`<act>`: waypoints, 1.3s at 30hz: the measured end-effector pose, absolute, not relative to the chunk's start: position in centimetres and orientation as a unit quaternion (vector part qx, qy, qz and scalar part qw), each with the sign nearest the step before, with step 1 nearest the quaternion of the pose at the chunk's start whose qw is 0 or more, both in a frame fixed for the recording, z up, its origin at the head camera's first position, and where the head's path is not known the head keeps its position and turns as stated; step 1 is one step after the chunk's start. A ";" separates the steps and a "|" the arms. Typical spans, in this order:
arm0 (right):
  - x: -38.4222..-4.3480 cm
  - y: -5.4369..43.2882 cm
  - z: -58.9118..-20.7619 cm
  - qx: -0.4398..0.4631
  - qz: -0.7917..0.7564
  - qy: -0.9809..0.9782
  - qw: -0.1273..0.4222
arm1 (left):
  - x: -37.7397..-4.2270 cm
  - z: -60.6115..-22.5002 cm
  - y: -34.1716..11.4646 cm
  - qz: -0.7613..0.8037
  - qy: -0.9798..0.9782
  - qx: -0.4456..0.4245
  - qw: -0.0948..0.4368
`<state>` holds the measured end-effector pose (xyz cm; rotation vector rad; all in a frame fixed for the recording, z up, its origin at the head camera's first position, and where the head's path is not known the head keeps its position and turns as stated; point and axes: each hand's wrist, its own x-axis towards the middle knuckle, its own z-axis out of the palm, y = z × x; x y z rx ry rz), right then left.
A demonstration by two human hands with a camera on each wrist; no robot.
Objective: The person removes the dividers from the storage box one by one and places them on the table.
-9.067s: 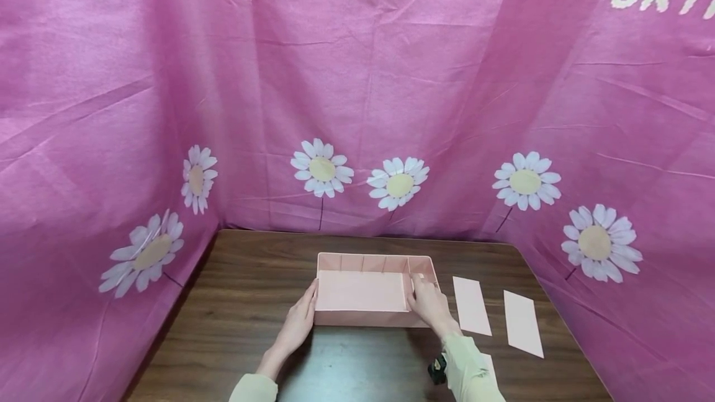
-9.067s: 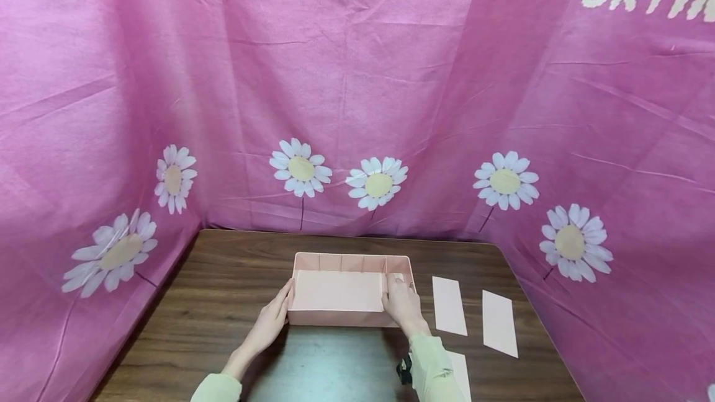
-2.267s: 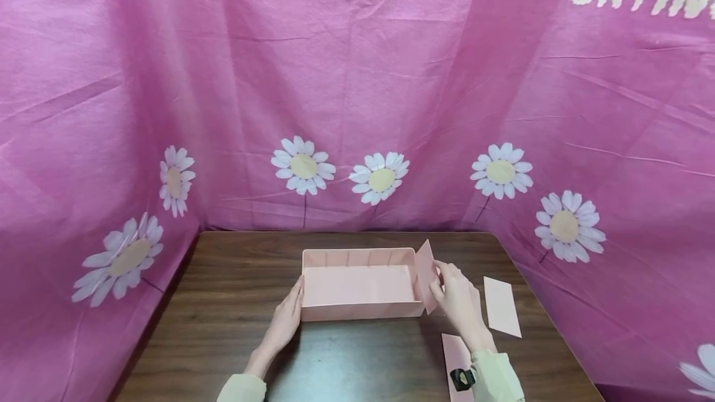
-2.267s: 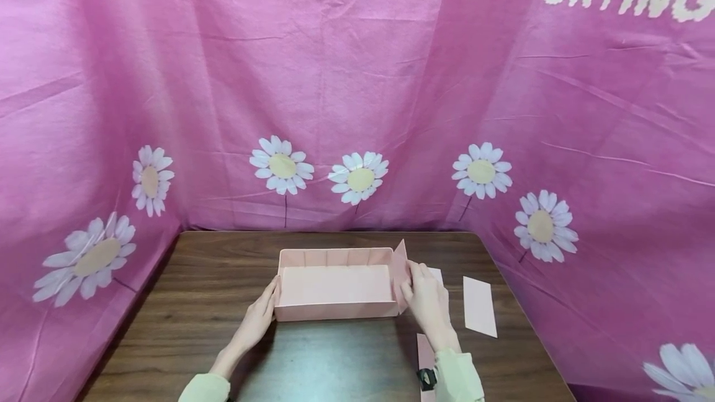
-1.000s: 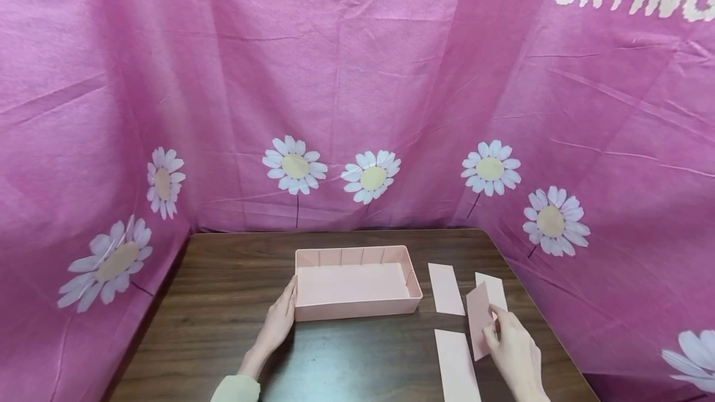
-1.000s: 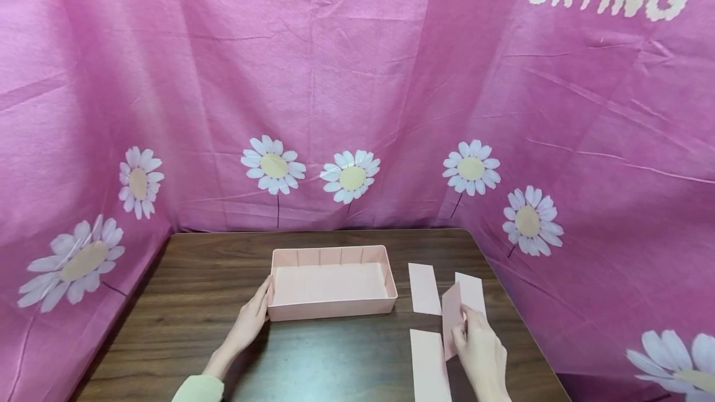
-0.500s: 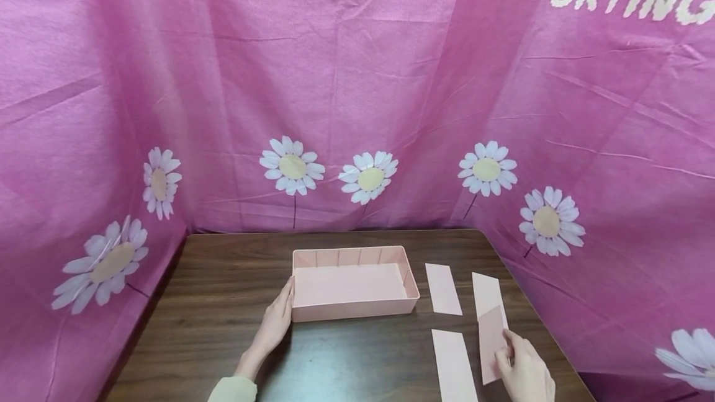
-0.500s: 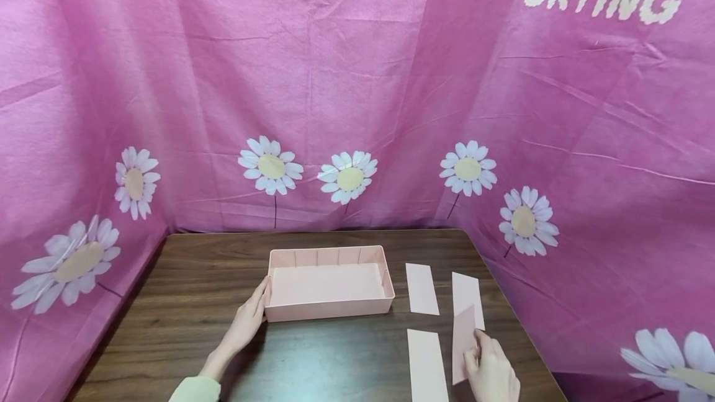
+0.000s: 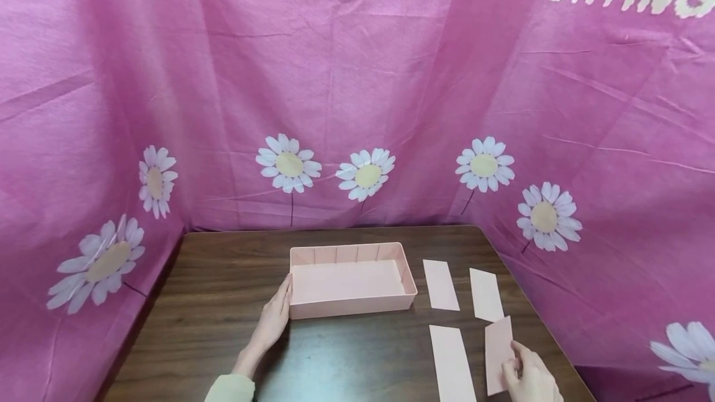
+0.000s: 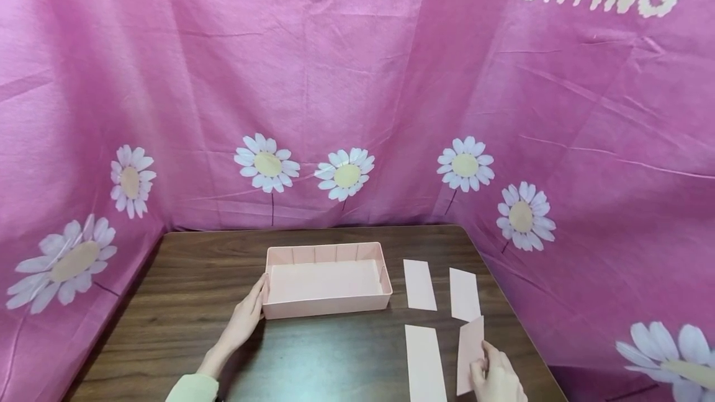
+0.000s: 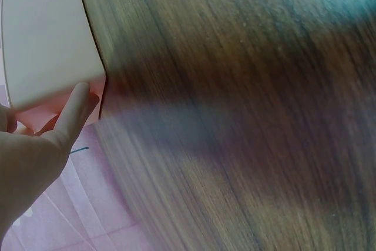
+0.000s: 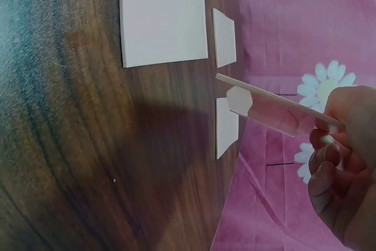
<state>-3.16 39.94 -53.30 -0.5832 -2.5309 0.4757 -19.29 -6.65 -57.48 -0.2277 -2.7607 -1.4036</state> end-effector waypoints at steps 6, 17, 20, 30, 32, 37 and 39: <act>-3.1 40.6 -54.6 -0.189 0.167 -0.912 0.322 | -19.3 -57.6 -6.8 -0.448 -0.891 -0.075 0.020; -2.7 41.6 -56.8 -0.176 0.178 -0.891 0.379 | -19.4 -58.0 -7.0 -0.437 -0.894 -0.090 0.042; -2.5 41.9 -57.3 -0.173 0.185 -0.885 0.391 | -19.5 -58.0 -6.9 -0.441 -0.892 -0.085 0.038; -1.5 42.8 -58.6 -0.172 0.172 -0.905 0.350 | -19.3 -57.9 -6.8 -0.444 -0.892 -0.081 0.031; -1.4 43.2 -59.3 -0.153 0.161 -0.906 0.360 | -19.3 -57.8 -6.8 -0.443 -0.892 -0.083 0.030; -1.3 44.3 -61.0 -0.137 0.147 -0.913 0.355 | -19.2 -57.8 -6.7 -0.439 -0.894 -0.085 0.031; -1.4 44.7 -61.8 -0.126 0.148 -0.907 0.374 | -19.2 -57.8 -6.7 -0.438 -0.894 -0.084 0.033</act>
